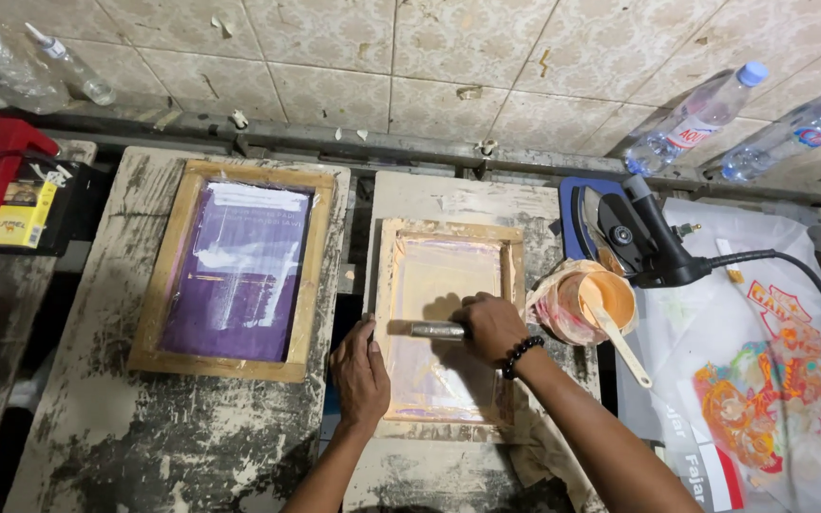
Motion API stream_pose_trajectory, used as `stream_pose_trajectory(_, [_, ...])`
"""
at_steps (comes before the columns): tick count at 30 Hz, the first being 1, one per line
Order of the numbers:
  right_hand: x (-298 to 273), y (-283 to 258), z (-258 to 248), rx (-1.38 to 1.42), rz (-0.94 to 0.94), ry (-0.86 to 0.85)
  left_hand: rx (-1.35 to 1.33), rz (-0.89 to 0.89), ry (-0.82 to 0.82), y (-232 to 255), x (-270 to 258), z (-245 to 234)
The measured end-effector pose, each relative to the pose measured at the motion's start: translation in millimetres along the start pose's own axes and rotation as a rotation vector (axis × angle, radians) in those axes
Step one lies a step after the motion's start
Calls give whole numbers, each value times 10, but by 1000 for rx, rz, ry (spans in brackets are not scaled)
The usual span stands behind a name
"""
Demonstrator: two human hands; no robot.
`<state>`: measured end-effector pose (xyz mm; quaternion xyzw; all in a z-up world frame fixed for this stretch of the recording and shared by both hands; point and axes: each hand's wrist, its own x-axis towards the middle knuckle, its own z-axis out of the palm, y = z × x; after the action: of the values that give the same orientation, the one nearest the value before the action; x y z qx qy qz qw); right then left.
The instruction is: The person applies orange ink to a screen-printing frame using a wooden stick, then spreads the ink evenly with a squeegee. The person lifts the frame to inspect the ink distribution and places it back on the table.
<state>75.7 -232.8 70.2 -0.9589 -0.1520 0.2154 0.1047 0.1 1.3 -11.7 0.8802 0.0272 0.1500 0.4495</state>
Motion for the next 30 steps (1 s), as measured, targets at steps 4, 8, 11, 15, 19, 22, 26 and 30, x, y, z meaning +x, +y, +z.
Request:
stream_pose_trajectory(4, [354,185,51,-91,-25,213,40,-38,-25,18,21,-28])
stream_pose_trajectory(8, [403,282,605,-214,-9,611,72,34,-28,113,-18,-40])
stream_pose_trajectory(11, [75,-23,630,-187,7,482,47,51,55,81,42,-21])
stream_pose_trajectory(15, [-150,-64,275,-119,-161,450,50,14,6,61,47,-27])
stream_pose_trajectory(19, [218,138,-92,-107,-81,462,32,42,45,60,41,-11])
stream_pose_trajectory(22, [549,209,-234,-159,13,451,32,18,5,51,-54,-43])
stream_pose_trajectory(26, [870,307,-154,-170,-9,344,38,5,13,22,33,21])
stream_pose_trajectory(30, [562,150,100,-119,-14,255,23,-22,6,13,-7,10])
